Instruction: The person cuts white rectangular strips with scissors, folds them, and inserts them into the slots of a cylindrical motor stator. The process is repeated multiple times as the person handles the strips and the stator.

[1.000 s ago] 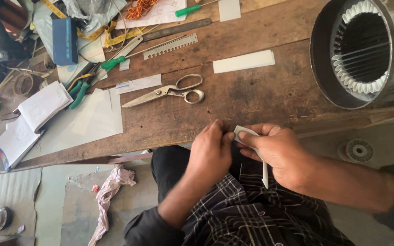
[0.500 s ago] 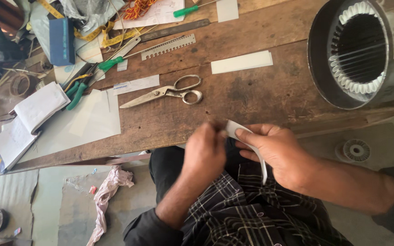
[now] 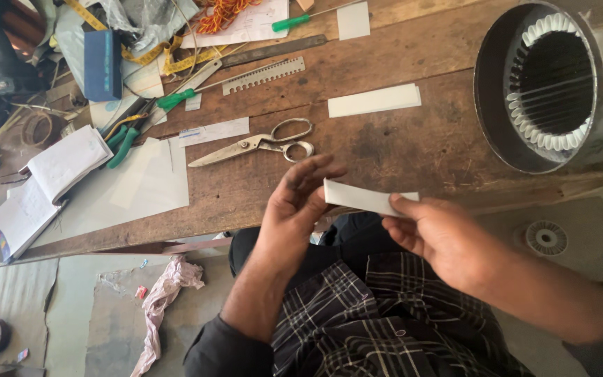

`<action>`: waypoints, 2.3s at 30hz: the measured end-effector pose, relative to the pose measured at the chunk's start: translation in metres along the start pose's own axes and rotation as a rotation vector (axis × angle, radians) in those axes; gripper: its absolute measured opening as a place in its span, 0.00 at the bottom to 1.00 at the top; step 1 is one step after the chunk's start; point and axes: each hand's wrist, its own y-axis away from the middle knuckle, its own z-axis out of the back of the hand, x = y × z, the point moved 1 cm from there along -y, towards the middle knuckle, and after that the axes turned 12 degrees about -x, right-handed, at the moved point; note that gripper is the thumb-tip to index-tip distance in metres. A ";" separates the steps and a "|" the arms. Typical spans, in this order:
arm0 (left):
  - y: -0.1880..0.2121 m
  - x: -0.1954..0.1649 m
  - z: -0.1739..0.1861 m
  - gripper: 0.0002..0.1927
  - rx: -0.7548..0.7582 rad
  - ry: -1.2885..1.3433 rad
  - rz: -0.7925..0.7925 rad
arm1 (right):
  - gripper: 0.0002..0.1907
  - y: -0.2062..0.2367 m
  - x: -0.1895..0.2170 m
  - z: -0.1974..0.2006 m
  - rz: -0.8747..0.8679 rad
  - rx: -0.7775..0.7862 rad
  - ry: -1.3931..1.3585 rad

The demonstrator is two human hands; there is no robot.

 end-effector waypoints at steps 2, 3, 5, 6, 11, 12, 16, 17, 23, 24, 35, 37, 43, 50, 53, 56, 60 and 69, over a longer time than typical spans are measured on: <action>0.000 -0.005 -0.008 0.09 0.134 0.171 -0.102 | 0.16 0.005 -0.002 -0.004 -0.003 0.022 0.017; 0.001 -0.007 -0.010 0.08 0.139 0.132 -0.112 | 0.17 0.008 -0.003 -0.007 -0.004 0.036 0.031; 0.001 -0.017 -0.008 0.08 0.151 0.047 -0.136 | 0.17 0.016 0.002 -0.008 -0.022 0.028 0.048; 0.001 -0.023 -0.006 0.08 0.130 -0.066 -0.148 | 0.16 0.020 0.005 -0.008 -0.042 0.005 0.053; -0.007 -0.035 -0.017 0.10 0.065 -0.882 -0.203 | 0.12 0.031 0.018 -0.010 0.041 0.016 0.041; -0.008 -0.033 -0.023 0.10 0.093 -0.917 -0.309 | 0.11 0.031 0.016 -0.014 0.056 0.028 0.042; -0.011 -0.022 -0.041 0.13 0.164 -1.080 -0.386 | 0.07 0.024 0.002 -0.014 0.099 0.026 0.075; -0.013 -0.019 -0.042 0.14 0.168 -1.125 -0.314 | 0.07 0.020 -0.002 -0.012 0.085 0.025 0.071; -0.048 -0.035 -0.006 0.16 -0.173 -1.238 -0.259 | 0.08 -0.017 -0.013 0.025 -0.041 -0.043 0.005; -0.057 -0.043 0.010 0.17 -0.305 -1.321 -0.245 | 0.09 -0.024 -0.012 0.031 -0.056 -0.047 -0.053; -0.078 -0.048 0.069 0.13 -0.243 -1.363 -0.542 | 0.18 -0.038 -0.020 0.019 -0.052 -0.072 -0.180; -0.069 -0.053 0.061 0.17 -0.270 -1.285 -0.734 | 0.21 -0.035 -0.020 0.018 -0.060 -0.104 -0.126; -0.052 -0.058 0.016 0.28 -0.112 -0.941 -0.405 | 0.21 -0.050 -0.013 0.008 0.045 -0.018 -0.225; -0.043 -0.027 -0.048 0.15 0.308 -0.402 0.253 | 0.17 -0.059 -0.019 0.014 0.006 -0.041 -0.220; -0.059 -0.017 -0.062 0.16 0.359 -0.692 0.025 | 0.16 -0.060 -0.019 0.015 -0.008 -0.027 -0.235; -0.068 -0.010 -0.072 0.15 0.333 -1.250 -0.416 | 0.16 -0.059 -0.019 0.017 -0.010 -0.025 -0.219; -0.071 -0.007 -0.081 0.19 0.364 -1.345 -0.283 | 0.17 -0.054 -0.020 0.024 -0.027 -0.022 -0.181; -0.057 -0.021 -0.092 0.21 0.346 -1.445 -0.246 | 0.14 -0.049 -0.016 0.016 -0.015 -0.102 -0.204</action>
